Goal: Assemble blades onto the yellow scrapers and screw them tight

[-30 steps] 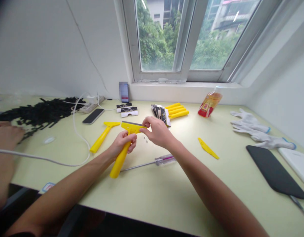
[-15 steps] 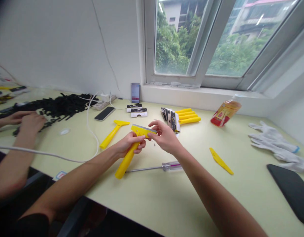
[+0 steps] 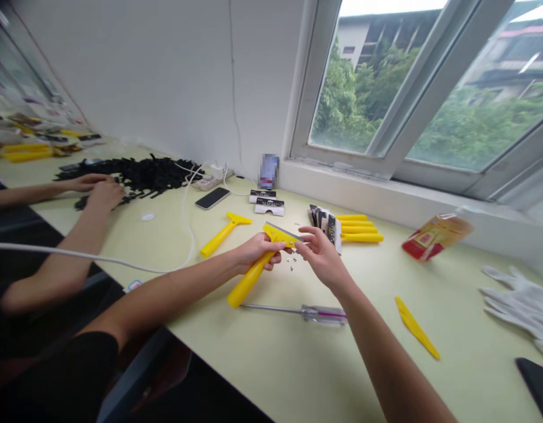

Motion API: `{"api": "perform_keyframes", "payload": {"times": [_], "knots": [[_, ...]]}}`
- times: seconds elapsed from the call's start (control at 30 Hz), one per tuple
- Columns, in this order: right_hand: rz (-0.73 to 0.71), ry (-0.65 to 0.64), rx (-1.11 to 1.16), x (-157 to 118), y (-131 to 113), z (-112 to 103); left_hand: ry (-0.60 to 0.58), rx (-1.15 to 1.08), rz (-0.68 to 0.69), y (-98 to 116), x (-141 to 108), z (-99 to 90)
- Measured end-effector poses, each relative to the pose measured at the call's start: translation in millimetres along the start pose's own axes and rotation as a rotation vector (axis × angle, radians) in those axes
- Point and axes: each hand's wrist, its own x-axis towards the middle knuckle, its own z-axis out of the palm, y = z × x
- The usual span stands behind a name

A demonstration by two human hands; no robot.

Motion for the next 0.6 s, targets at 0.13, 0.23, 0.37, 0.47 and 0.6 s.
{"api": "perform_keyframes", "payload": {"times": [0.13, 0.23, 0.37, 0.47, 0.6], "knots": [[-0.079, 0.020, -0.479, -42, 15, -27, 0.209, -0.093, 0.080, 16, 16, -2.6], [-0.203, -0.116, -0.762, -82, 53, -45, 0.305, -0.157, 0.168, 36, 34, -5.2], [-0.308, -0.139, -0.878, -111, 93, -51, 0.319, -0.207, 0.246, 58, 57, 3.5], [-0.373, -0.115, -0.911, -114, 98, -49, 0.279, -0.234, 0.263, 66, 69, 15.4], [-0.419, -0.137, -0.850, -109, 91, -57, 0.222, -0.191, 0.247, 71, 76, 19.0]]}}
